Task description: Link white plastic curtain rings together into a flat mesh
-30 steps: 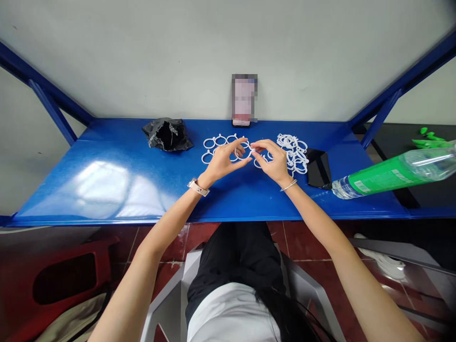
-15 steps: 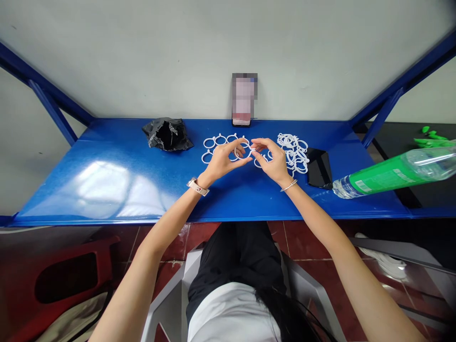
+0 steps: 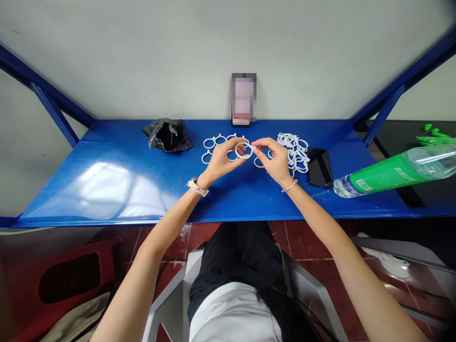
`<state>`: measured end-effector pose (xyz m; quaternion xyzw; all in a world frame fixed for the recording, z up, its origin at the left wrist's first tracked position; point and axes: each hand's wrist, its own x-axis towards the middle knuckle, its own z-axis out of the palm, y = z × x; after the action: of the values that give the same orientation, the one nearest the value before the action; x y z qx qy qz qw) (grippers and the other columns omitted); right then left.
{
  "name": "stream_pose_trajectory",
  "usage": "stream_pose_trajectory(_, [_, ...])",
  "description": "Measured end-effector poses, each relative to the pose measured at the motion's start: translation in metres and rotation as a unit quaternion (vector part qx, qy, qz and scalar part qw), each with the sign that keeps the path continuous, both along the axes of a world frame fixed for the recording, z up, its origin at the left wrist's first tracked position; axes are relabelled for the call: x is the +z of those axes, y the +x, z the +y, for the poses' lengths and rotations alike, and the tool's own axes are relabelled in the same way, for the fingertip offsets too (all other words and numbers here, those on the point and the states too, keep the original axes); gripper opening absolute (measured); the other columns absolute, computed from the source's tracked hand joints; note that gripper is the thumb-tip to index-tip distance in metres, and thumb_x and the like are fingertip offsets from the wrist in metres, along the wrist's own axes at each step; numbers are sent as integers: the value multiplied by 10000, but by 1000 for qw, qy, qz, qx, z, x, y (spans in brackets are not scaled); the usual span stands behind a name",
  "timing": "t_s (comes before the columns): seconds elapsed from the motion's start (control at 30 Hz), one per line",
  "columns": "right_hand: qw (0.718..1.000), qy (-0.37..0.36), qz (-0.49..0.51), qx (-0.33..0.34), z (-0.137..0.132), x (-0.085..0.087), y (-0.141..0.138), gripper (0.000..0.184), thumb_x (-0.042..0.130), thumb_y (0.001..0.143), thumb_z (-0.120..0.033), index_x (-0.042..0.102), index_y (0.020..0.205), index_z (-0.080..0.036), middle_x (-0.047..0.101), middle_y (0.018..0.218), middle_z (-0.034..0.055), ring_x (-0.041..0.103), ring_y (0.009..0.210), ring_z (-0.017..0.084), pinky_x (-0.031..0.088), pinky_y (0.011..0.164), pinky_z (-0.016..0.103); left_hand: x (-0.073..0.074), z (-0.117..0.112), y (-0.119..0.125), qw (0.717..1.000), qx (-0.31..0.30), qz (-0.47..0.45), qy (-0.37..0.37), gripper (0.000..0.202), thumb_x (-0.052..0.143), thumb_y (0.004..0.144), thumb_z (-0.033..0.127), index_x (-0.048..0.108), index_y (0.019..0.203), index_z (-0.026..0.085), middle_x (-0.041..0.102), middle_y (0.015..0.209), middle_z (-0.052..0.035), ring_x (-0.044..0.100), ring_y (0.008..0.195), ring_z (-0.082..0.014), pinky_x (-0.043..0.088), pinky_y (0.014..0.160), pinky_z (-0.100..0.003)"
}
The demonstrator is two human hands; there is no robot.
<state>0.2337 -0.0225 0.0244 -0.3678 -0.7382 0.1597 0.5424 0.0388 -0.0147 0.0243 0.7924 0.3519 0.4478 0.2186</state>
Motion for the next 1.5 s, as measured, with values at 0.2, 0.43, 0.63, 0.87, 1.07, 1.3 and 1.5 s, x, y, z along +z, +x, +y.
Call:
stream_pose_trajectory(0.2, [1000, 19, -19, 2, -3, 3, 0, 195, 620, 965, -408, 710, 949, -236, 759, 967, 48, 700, 825, 179, 595, 785, 341, 2, -2, 1, 1000, -20, -8, -10, 537, 712, 860, 543, 611, 1232, 171, 736, 943, -63, 706, 835, -177, 590, 827, -329])
stream_pose_trajectory(0.43, [1000, -1, -26, 7, -4, 4, -1, 217, 616, 959, -436, 705, 956, -239, 755, 970, 47, 694, 824, 187, 588, 788, 355, 1, -3, 2, 999, -24, -36, -10, 514, 704, 867, 537, 630, 1214, 164, 743, 947, -71, 705, 840, -181, 594, 818, -339])
stream_pose_trajectory(0.63, [999, -20, 5, 26, -2, 2, -1, 251, 633, 945, -466, 692, 921, -223, 749, 949, 46, 682, 807, 174, 579, 768, 337, 1, -2, 2, 998, -40, -57, -9, 516, 727, 854, 525, 635, 1203, 157, 748, 941, -77, 700, 828, -172, 597, 798, -321])
stream_pose_trajectory(0.87, [998, -55, 24, 33, 0, -5, -2, 335, 610, 937, -546, 655, 914, -215, 719, 940, 48, 674, 826, 178, 576, 771, 341, 2, -3, 4, 998, -37, -47, -8, 540, 732, 840, 565, 644, 1195, 167, 750, 910, -71, 697, 794, -171, 600, 785, -333])
stream_pose_trajectory(1.07, [996, -70, 34, 33, 3, -11, -2, 361, 609, 925, -581, 638, 888, -224, 665, 865, 22, 647, 786, 163, 566, 731, 317, -2, -4, 5, 998, -24, -49, 1, 554, 714, 844, 588, 652, 1193, 163, 755, 920, -71, 694, 764, -160, 599, 777, -322])
stream_pose_trajectory(1.3, [995, -65, 58, 44, 1, -10, -3, 366, 628, 915, -577, 632, 847, -217, 635, 819, 6, 627, 742, 150, 556, 704, 305, 0, -8, 7, 998, -27, -60, 21, 507, 718, 850, 571, 667, 1158, 171, 759, 896, -63, 692, 749, -157, 590, 771, -316])
stream_pose_trajectory(1.5, [996, -64, 52, 20, -1, -7, -3, 336, 640, 918, -550, 655, 857, -219, 650, 836, 16, 639, 777, 163, 559, 732, 317, -3, -6, 8, 998, -19, -52, 24, 502, 710, 865, 555, 644, 1187, 176, 750, 921, -63, 689, 776, -155, 587, 791, -313])
